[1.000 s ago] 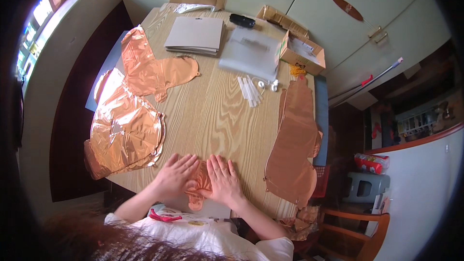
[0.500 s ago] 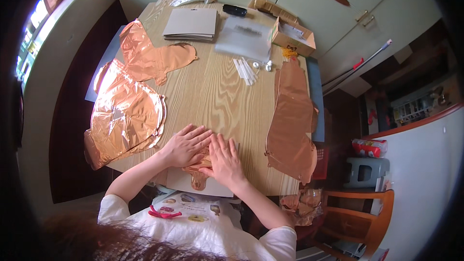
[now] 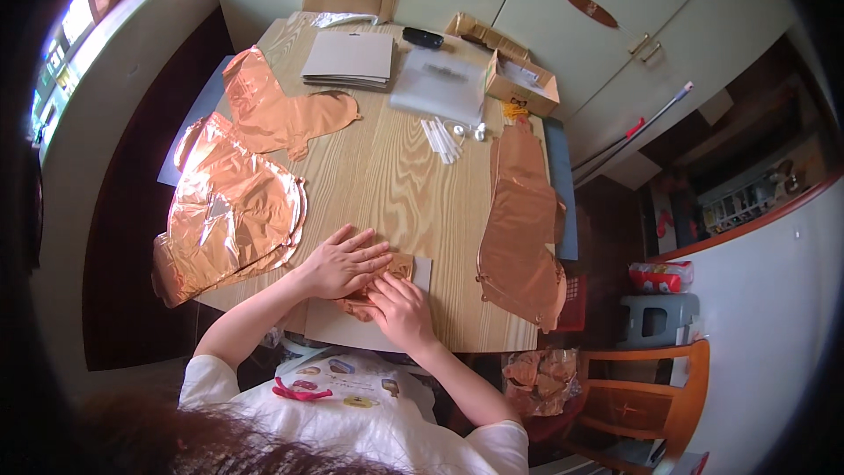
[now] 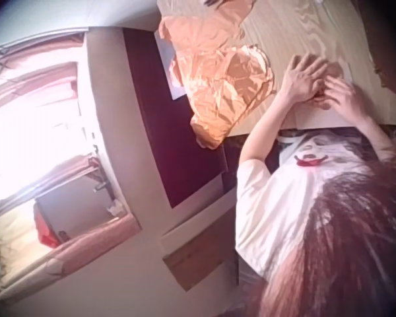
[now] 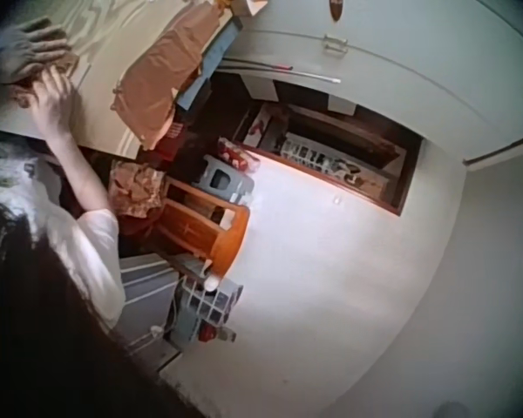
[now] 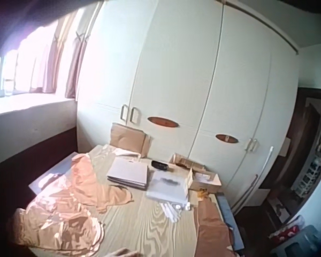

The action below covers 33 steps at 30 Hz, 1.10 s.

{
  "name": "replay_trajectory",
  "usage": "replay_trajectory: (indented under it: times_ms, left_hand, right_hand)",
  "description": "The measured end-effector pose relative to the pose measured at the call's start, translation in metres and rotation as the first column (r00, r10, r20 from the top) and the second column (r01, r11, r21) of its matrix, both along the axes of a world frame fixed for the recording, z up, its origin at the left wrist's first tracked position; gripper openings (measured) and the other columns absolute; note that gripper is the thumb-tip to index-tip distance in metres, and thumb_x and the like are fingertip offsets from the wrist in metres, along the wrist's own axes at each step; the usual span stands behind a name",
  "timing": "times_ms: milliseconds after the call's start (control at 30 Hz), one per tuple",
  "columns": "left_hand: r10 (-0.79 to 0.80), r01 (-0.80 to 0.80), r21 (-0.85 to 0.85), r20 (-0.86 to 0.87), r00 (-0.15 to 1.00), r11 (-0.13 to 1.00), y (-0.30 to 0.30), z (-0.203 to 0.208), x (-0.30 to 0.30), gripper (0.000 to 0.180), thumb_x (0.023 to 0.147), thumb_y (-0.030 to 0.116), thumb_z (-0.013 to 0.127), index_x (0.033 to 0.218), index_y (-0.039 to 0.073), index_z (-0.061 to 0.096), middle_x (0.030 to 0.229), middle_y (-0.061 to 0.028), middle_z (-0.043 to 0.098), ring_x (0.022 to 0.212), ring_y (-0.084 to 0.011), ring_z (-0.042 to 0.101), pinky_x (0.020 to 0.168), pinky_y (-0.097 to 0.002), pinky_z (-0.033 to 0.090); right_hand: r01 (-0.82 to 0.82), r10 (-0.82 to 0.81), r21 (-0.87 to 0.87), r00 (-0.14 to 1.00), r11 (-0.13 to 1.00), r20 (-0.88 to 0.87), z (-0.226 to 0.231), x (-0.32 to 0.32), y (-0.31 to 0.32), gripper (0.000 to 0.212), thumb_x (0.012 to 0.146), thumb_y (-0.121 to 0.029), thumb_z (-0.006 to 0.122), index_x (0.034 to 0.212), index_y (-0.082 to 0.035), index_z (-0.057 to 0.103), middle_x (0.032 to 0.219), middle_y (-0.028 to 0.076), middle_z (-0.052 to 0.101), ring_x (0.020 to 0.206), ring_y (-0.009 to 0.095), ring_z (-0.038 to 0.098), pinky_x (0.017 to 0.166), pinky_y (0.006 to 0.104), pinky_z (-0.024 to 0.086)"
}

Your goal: Folding rose gold foil balloons and placing them into clear plastic bags with paper inserts.

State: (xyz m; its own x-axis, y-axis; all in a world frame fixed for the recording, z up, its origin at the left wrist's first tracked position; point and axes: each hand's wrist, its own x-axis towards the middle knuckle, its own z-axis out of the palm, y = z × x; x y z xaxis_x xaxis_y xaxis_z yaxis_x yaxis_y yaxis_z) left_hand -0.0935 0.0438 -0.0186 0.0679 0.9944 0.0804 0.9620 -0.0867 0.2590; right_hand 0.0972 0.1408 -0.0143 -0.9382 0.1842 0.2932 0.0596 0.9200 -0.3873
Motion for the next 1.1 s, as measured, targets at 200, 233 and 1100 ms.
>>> replay_trajectory:
  times_ms: [200,233,1100]
  left_hand:
    - [-0.018,0.023,-0.114,0.047,0.999,0.993,0.004,-0.001,-0.005,0.050,0.099,0.037,0.025,0.145,0.019,0.033,0.153,0.0022,0.026,0.143,-0.0247,0.016,0.114,-0.0517,0.006]
    - [-0.010,0.016,-0.126,0.053,0.999,0.992,0.004,-0.001,-0.006,0.050,0.099,0.038,0.024,0.145,0.020,0.033,0.153,0.0034,0.026,0.143,-0.0244,0.015,0.114,-0.0512,0.006]
    - [-0.008,0.005,-0.038,-0.079,0.997,0.999,0.003,-0.008,-0.003,0.055,0.096,0.045,0.032,0.147,0.024,0.028,0.152,0.0040,0.028,0.142,-0.0241,0.019,0.114,-0.0506,0.009]
  right_hand:
    - [0.009,-0.008,0.015,0.998,1.000,-0.066,0.016,-0.013,0.003,0.017,0.073,-0.014,0.068,0.088,-0.008,0.063,0.094,0.003,0.065,0.096,0.020,0.061,0.081,0.0356,0.047]
    - [-0.010,0.029,0.129,0.988,0.992,-0.151,0.017,-0.014,0.003,0.015,0.073,-0.014,0.067,0.086,-0.008,0.062,0.093,0.003,0.065,0.094,0.019,0.061,0.080,0.0346,0.047]
    - [-0.078,0.124,0.309,0.983,0.948,-0.133,0.003,0.006,-0.011,0.023,0.078,-0.022,0.064,0.093,-0.005,0.064,0.094,0.005,0.065,0.091,0.018,0.062,0.084,0.0314,0.048]
